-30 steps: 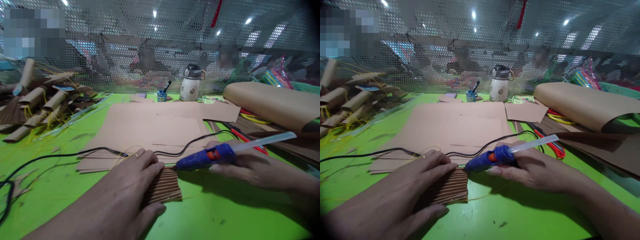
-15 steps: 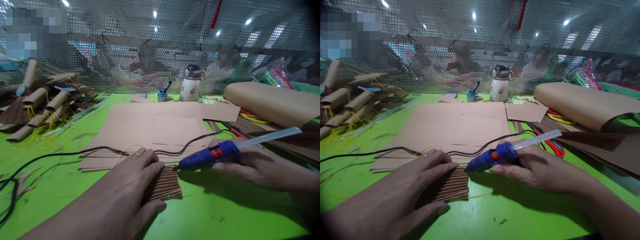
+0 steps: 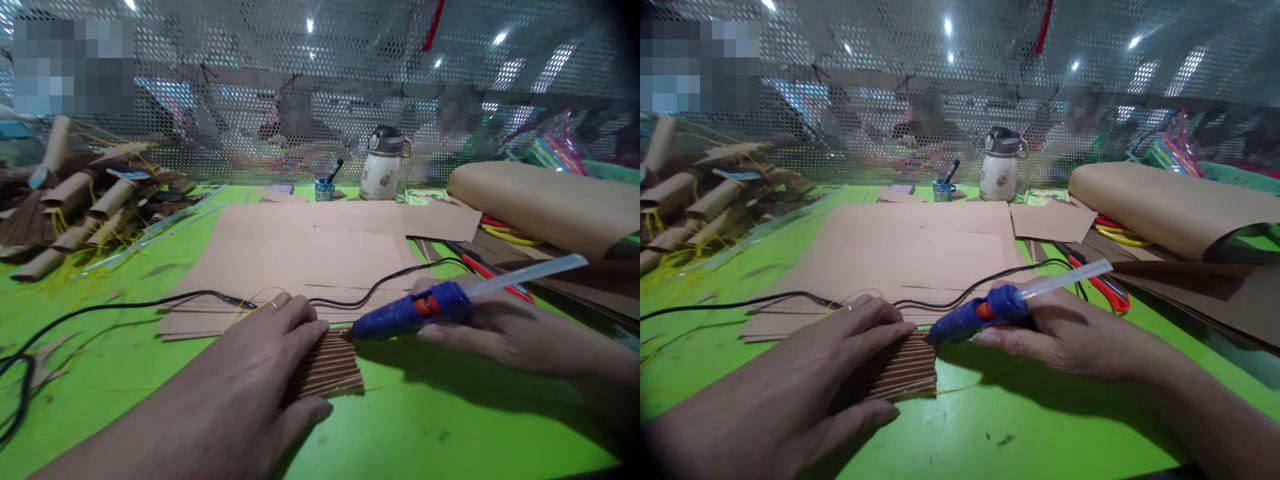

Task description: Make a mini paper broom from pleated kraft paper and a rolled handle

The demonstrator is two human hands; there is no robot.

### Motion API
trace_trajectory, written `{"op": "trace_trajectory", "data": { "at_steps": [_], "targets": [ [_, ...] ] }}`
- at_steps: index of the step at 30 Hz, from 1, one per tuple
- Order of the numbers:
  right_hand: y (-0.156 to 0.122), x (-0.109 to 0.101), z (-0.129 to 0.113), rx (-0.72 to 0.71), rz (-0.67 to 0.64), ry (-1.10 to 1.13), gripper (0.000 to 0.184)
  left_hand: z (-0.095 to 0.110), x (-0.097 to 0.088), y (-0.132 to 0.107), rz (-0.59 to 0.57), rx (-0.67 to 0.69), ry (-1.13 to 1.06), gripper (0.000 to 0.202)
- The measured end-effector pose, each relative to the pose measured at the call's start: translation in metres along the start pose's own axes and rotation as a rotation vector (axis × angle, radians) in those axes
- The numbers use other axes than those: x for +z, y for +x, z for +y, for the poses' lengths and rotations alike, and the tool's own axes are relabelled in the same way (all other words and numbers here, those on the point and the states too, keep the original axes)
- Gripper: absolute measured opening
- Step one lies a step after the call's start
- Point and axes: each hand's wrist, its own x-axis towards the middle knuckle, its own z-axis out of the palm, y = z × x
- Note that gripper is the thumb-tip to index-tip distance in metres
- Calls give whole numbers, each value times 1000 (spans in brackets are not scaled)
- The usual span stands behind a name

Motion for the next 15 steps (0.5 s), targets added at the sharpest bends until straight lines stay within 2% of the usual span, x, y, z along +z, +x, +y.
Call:
{"op": "trace_trajectory", "data": {
  "at_steps": [4, 15],
  "targets": [
    [-1, 1, 1, -15, -24, 13, 21, 1, 0, 2, -6, 4, -14, 40],
    [-3, -8, -14, -71, 55, -85, 20, 3, -2, 3, -2, 8, -60, 33]
  ]
}}
